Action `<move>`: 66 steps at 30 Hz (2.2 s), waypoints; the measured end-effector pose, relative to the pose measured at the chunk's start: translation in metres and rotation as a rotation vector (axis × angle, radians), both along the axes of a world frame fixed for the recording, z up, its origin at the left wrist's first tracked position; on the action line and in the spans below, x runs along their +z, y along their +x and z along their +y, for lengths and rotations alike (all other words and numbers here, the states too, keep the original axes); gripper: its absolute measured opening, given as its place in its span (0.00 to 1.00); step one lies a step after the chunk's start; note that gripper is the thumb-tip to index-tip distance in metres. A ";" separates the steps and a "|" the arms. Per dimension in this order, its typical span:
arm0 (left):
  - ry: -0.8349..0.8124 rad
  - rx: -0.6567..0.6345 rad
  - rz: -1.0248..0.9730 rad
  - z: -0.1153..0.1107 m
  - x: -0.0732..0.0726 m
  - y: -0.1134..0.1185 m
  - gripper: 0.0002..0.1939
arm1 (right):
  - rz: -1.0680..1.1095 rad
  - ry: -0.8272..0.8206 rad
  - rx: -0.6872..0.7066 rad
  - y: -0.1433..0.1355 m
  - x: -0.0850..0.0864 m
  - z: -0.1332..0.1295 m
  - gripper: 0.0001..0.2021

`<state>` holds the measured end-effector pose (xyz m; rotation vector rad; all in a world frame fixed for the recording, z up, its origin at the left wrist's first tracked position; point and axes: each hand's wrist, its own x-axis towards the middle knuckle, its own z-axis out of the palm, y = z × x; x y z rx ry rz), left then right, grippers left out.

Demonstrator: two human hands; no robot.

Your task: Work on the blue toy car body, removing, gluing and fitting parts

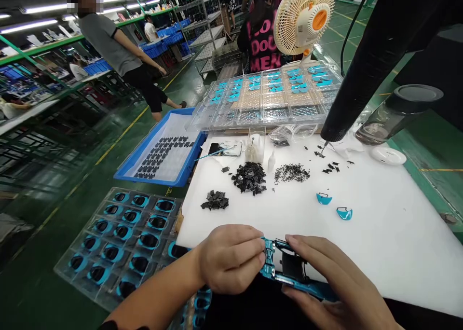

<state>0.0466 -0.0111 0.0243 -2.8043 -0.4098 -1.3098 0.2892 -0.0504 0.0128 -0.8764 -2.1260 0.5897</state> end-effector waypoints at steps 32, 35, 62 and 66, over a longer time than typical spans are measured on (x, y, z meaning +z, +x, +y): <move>0.087 0.080 -0.001 -0.005 0.005 -0.001 0.06 | 0.224 -0.101 -0.050 -0.002 -0.014 -0.009 0.35; 0.088 0.081 0.005 -0.004 0.005 -0.001 0.05 | 0.230 -0.110 -0.057 -0.002 -0.016 -0.010 0.35; -1.562 0.136 -0.302 -0.009 -0.008 0.011 0.17 | 0.452 -1.156 -0.074 -0.014 -0.009 0.003 0.20; -1.748 0.061 -0.427 -0.009 -0.006 0.015 0.16 | 0.520 -1.218 -0.076 -0.016 -0.009 0.003 0.23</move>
